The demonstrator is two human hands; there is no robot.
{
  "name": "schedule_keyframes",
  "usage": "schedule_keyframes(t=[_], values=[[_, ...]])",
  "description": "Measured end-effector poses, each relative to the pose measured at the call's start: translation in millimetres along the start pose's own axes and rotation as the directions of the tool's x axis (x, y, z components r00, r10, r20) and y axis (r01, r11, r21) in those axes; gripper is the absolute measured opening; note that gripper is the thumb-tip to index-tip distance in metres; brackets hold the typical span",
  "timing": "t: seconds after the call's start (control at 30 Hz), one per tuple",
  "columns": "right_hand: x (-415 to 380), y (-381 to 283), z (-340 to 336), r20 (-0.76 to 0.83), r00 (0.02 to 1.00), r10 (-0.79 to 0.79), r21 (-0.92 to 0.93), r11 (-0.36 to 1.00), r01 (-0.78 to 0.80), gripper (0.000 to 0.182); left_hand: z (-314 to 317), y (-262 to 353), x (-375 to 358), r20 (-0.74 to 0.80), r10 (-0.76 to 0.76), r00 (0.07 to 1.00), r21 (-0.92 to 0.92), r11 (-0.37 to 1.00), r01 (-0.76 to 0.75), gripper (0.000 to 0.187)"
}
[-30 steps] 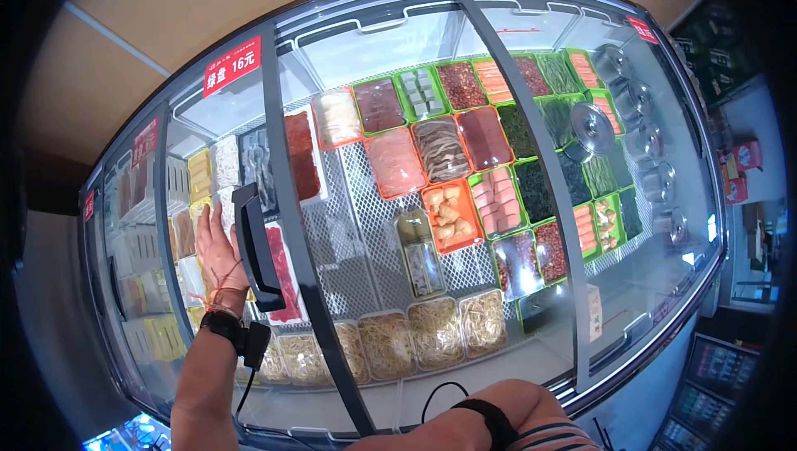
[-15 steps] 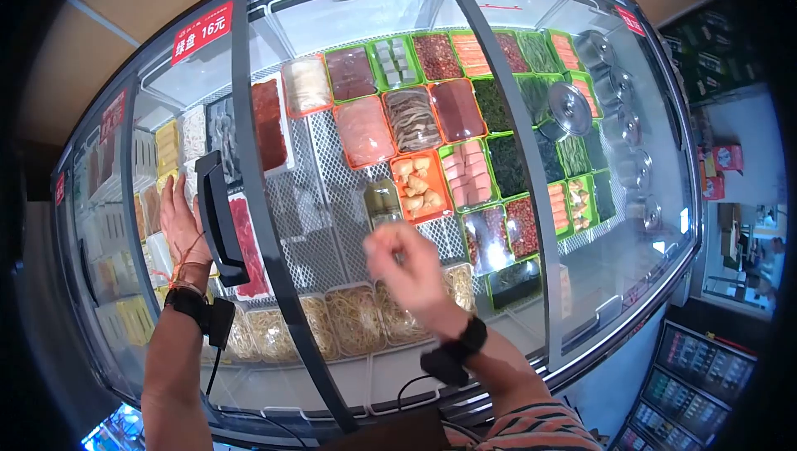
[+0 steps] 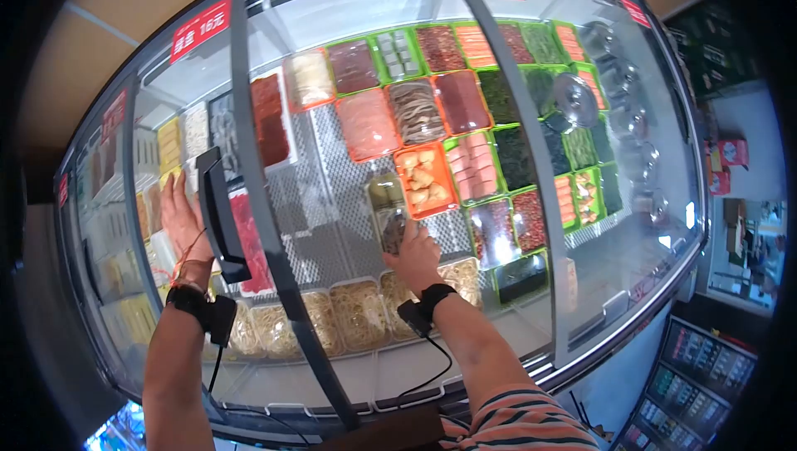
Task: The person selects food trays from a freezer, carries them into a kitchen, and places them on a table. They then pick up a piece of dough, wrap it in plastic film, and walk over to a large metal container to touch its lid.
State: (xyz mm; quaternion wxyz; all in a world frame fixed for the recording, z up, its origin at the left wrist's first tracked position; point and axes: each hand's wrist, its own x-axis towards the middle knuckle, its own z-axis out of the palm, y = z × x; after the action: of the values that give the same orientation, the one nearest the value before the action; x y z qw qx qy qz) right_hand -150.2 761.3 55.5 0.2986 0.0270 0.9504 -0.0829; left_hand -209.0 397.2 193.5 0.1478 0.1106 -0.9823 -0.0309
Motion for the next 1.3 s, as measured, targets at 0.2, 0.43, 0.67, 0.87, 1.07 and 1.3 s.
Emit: schedule_keyframes(t=[0.2,0.43,0.67,0.87,1.07,1.3], values=[[9,-13,8,0.042,0.999,-0.034,-0.101,0.994,0.038,0.113,0,6,-2,-0.047,-0.039,0.998,-0.015,0.999,0.038,0.044],[11,-18,5,-0.032,0.999,-0.038,0.009,0.999,0.039,0.108,2,6,-3,-0.061,-0.059,0.996,-0.031,0.998,0.057,0.045],[11,-36,-17,-0.202,0.977,-0.074,0.182,0.977,0.111,0.099,0,8,-3,-0.038,-0.069,0.997,-0.014,0.998,0.069,0.046],[27,-33,-9,-0.195,0.981,-0.012,0.138,0.990,0.039,0.095,1,6,-3,-0.041,-0.065,0.997,-0.016,0.998,0.064,0.046],[28,-20,5,-0.297,0.953,-0.060,0.151,0.983,0.109,0.092,-1,6,-1,-0.075,0.003,0.997,-0.023,1.000,-0.005,0.043],[63,-41,8,-0.434,0.757,-0.488,-0.163,0.869,0.466,0.058,5,-9,2,0.056,0.013,0.998,0.050,0.999,-0.016,0.047]])
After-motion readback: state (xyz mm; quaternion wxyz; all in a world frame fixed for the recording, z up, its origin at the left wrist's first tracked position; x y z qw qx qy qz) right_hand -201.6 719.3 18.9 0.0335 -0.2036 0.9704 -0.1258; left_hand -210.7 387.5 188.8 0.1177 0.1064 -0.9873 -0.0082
